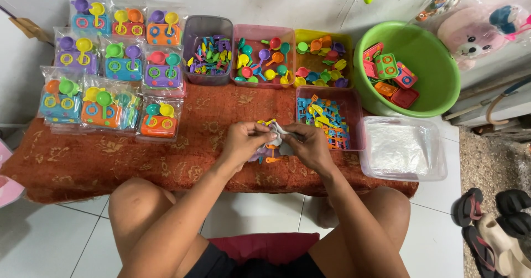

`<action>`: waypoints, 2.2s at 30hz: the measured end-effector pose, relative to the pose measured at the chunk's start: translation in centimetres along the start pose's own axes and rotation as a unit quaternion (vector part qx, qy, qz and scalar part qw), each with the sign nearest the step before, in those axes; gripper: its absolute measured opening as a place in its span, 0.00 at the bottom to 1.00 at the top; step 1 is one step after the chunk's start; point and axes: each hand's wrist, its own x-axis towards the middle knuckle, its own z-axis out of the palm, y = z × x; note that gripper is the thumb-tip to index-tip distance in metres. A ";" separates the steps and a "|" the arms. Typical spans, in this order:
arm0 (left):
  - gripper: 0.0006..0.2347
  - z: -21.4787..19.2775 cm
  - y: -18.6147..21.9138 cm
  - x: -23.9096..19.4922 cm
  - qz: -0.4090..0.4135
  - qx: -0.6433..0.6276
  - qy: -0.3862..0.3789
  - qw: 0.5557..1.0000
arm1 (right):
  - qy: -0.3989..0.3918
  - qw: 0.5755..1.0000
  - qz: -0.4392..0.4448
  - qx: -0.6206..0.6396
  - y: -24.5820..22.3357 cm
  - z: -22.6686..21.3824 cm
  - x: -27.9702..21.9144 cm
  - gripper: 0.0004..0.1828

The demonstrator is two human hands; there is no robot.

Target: The person sits on the floor and wipes small plastic toy parts with a purple cloth. They then pick up a clear plastic bag and place the toy parts inside, arranging them before setting the bag down.

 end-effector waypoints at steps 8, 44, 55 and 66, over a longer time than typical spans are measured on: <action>0.09 -0.5 -1.3 1.0 0.074 0.021 0.008 0.997 | 0.039 0.991 0.018 0.126 -0.4 0.7 0.0 0.11; 0.13 -6.7 5.3 -1.0 0.142 -0.229 0.196 0.943 | 0.265 0.938 -0.092 0.203 -2.9 12.6 0.6 0.09; 0.07 -13.3 5.8 -0.9 0.134 -0.431 0.144 0.881 | 0.275 0.952 0.012 0.136 4.3 9.4 2.8 0.14; 0.11 -13.8 3.6 -1.3 -0.001 -0.472 0.065 0.879 | 0.112 0.977 0.082 0.163 0.8 12.2 2.6 0.24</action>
